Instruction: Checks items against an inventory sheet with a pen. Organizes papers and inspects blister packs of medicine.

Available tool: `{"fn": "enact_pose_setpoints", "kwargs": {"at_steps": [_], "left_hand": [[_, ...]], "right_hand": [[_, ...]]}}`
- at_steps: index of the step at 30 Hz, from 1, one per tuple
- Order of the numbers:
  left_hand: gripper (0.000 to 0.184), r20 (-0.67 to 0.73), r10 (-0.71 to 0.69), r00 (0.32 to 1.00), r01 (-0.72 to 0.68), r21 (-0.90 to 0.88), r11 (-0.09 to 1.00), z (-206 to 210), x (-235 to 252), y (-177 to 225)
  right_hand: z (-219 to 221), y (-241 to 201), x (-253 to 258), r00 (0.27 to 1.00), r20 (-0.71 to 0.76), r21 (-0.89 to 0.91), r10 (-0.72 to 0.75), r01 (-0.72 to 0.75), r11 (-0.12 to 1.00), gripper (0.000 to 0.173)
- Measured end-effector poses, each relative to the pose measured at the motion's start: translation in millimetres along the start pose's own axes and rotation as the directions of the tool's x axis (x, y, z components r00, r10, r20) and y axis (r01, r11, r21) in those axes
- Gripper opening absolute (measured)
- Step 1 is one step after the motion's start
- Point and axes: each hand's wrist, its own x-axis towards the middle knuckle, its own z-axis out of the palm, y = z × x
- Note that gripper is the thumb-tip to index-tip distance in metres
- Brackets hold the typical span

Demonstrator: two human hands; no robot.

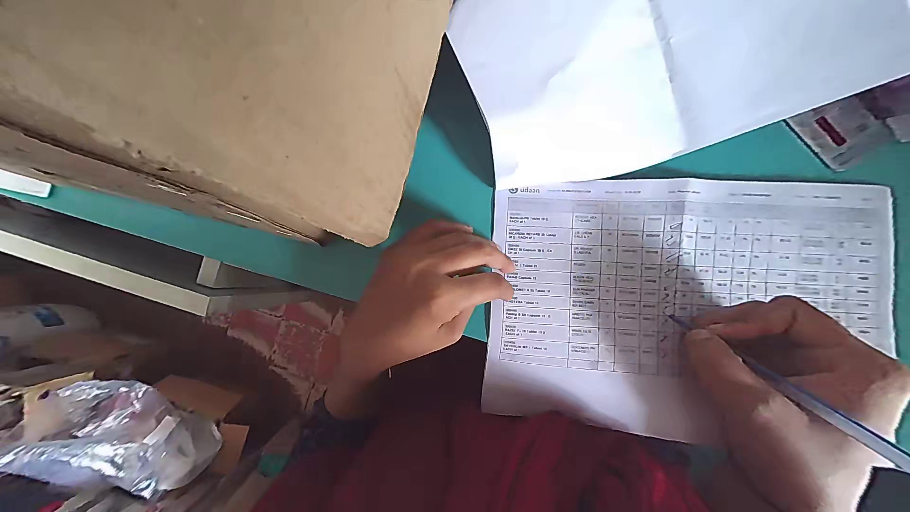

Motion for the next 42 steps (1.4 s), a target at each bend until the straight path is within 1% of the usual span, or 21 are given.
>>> {"fn": "enact_pose_setpoints", "kwargs": {"at_steps": [3,6,8,10,19,27,34,42], "left_hand": [[0.023,-0.010,-0.030,0.999,0.031,0.042,0.999,2,1,4],[0.023,-0.015,-0.104,0.994,0.105,0.057,0.993,7,-1,13],[0.023,-0.036,-0.148,0.988,0.149,0.055,0.987,12,-3,18],[0.023,-0.058,-0.160,0.985,0.162,0.035,0.986,15,-6,18],[0.024,-0.059,-0.169,0.984,0.171,0.026,0.985,13,-4,14],[0.023,-0.065,-0.157,0.985,0.157,-0.001,0.988,13,-4,13],[0.023,-0.055,-0.151,0.987,0.151,-0.012,0.989,11,-4,12],[0.024,-0.042,-0.146,0.988,0.146,-0.006,0.989,11,-5,11]], "right_hand": [[0,1,3,1.000,0.002,0.013,-0.004,0.004,1.000,0.012],[0,0,5,1.000,0.001,0.003,0.013,-0.013,1.000,0.012],[-1,0,5,0.999,0.009,-0.014,0.030,-0.030,0.999,0.011],[-3,-1,5,0.999,0.017,-0.026,0.039,-0.038,0.999,0.011],[-2,3,5,1.000,0.009,0.020,0.012,-0.012,1.000,0.012],[-2,4,5,1.000,0.012,0.021,0.002,-0.002,1.000,0.011],[-1,1,5,1.000,-0.004,0.017,0.029,-0.029,0.999,0.011],[-2,3,5,1.000,0.010,0.023,0.013,-0.013,1.000,0.011]]}}
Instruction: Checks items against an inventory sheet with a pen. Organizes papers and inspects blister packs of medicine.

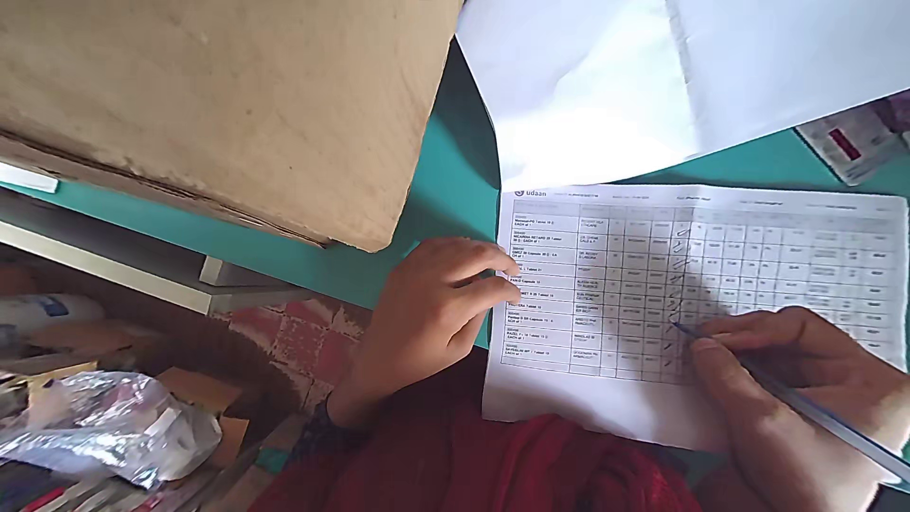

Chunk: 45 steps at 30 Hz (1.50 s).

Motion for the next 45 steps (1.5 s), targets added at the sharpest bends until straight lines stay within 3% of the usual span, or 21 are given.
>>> {"fn": "enact_pose_setpoints", "kwargs": {"at_steps": [26,34,37,40,43,45], "left_hand": [[0.030,0.002,-0.005,1.000,0.005,0.043,0.999,1,1,2],[0.039,-0.033,-0.239,0.971,0.236,-0.062,0.970,-5,7,4],[0.047,0.009,-0.334,0.943,0.323,-0.279,0.904,-14,19,4],[0.055,0.009,-0.414,0.910,0.352,-0.543,0.762,-11,35,2],[0.052,0.064,-0.509,0.858,0.376,-0.753,0.540,-7,47,-1],[0.045,0.058,-0.524,0.850,0.355,-0.798,0.487,-3,50,-3]], "right_hand": [[-1,1,1,1.000,0.015,0.011,-0.019,0.019,1.000,0.011],[0,-2,1,1.000,0.001,-0.025,-0.008,0.008,1.000,0.007],[3,0,0,1.000,-0.013,-0.019,-0.014,0.014,1.000,0.006],[3,4,0,0.999,-0.028,-0.020,-0.043,0.043,0.999,0.007],[3,6,-2,0.996,-0.024,0.030,-0.087,0.088,0.996,0.010],[1,9,-2,0.979,0.000,0.085,-0.203,0.202,0.976,0.012]]}}
